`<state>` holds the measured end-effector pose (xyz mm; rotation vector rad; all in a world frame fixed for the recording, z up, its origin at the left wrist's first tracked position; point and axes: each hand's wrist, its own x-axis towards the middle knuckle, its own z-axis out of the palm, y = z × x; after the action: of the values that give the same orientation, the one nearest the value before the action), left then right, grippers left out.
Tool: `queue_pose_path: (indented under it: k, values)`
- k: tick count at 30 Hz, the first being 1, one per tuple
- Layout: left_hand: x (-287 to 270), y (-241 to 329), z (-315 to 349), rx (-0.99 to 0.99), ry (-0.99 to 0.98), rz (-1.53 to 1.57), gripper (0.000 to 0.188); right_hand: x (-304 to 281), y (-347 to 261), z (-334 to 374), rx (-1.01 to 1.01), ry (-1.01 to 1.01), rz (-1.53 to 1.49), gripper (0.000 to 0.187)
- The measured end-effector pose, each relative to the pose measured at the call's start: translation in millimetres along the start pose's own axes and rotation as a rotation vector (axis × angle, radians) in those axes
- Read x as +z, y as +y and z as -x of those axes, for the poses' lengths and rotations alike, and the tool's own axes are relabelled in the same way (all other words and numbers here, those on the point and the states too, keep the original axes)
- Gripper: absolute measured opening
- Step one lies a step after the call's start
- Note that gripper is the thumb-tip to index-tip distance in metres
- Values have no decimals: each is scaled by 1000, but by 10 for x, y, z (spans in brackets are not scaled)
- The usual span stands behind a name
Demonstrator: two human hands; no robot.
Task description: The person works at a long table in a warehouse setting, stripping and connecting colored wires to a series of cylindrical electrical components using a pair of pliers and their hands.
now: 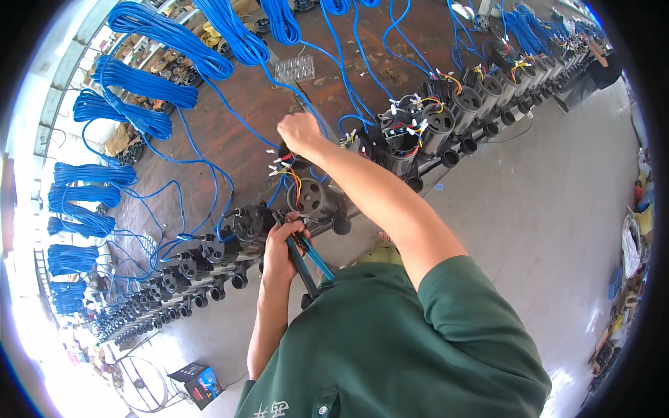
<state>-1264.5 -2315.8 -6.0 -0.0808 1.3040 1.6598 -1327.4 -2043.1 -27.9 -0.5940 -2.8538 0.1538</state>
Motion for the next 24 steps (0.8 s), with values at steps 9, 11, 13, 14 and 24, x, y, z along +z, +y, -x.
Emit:
queue_pose_path:
  k: [9,11,13,14,24]
  values:
    - [404,-61,-1025,571,477,-1247,84,-780,140,803,242,200,-548,18]
    - [529,-71,-1012,711,556,-1254,104,-869,263,1179,267,231,-521,19]
    - [661,-38,-941,735,602,-1327,107,-907,373,1632,351,226,-494,23]
    - [757,0,-879,711,627,-1374,98,-863,445,1861,321,239,-365,28]
    - [493,-13,-514,1176,424,-1215,41,-562,369,2540,495,-163,-140,39]
